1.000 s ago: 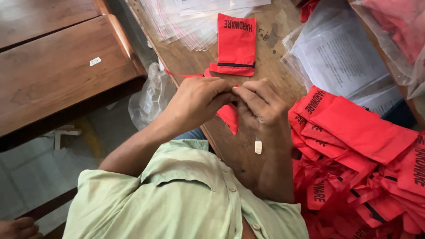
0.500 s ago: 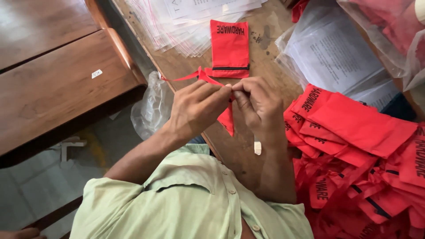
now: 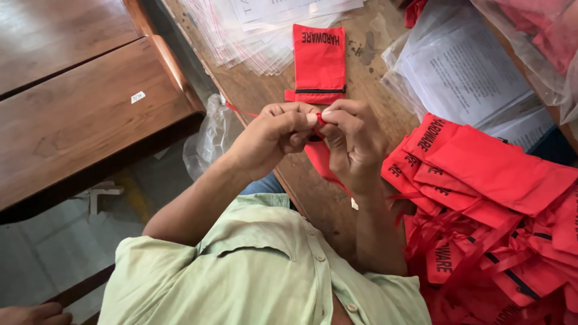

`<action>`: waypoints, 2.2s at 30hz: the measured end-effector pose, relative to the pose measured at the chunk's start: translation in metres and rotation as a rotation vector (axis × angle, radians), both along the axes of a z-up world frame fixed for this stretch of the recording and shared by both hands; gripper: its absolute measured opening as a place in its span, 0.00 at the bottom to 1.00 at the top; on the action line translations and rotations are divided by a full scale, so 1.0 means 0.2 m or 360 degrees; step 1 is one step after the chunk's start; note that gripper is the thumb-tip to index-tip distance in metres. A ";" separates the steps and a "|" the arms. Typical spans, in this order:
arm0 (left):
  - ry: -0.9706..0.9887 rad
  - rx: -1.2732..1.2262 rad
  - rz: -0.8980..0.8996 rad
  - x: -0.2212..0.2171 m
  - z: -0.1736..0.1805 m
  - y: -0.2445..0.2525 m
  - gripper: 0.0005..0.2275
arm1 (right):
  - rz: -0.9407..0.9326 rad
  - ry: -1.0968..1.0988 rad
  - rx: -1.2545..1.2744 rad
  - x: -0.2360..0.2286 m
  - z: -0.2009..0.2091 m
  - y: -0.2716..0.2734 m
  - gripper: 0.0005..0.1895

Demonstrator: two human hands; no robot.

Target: Threading and tying red ribbons through small red fabric pouches labeled hardware.

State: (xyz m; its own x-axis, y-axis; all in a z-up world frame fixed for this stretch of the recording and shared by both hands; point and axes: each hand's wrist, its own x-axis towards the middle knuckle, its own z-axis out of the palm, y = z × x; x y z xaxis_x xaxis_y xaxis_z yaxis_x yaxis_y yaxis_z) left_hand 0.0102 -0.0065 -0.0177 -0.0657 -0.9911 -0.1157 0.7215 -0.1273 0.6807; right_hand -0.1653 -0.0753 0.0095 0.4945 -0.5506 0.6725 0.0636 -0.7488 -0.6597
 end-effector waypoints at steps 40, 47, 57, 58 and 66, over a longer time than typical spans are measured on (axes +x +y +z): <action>-0.0311 -0.0078 0.0346 -0.07 0.08 0.06 0.11 | 0.0022 0.0423 0.0087 -0.05 0.06 0.02 0.06; -0.1720 -0.0698 0.0863 -0.11 0.04 0.07 0.06 | -0.0179 0.0557 0.0080 -0.07 0.13 0.09 0.04; -0.2049 -0.0926 0.1010 -0.15 0.08 0.08 0.08 | -0.0348 0.0423 -0.0497 -0.06 0.17 0.10 0.10; -0.2126 -0.0967 0.1082 -0.15 0.07 0.08 0.09 | -0.0357 0.0406 -0.0502 -0.06 0.16 0.10 0.10; -0.2452 -0.1177 0.1140 -0.08 0.00 0.10 0.17 | -0.0449 0.0406 -0.0341 -0.04 0.06 0.11 0.05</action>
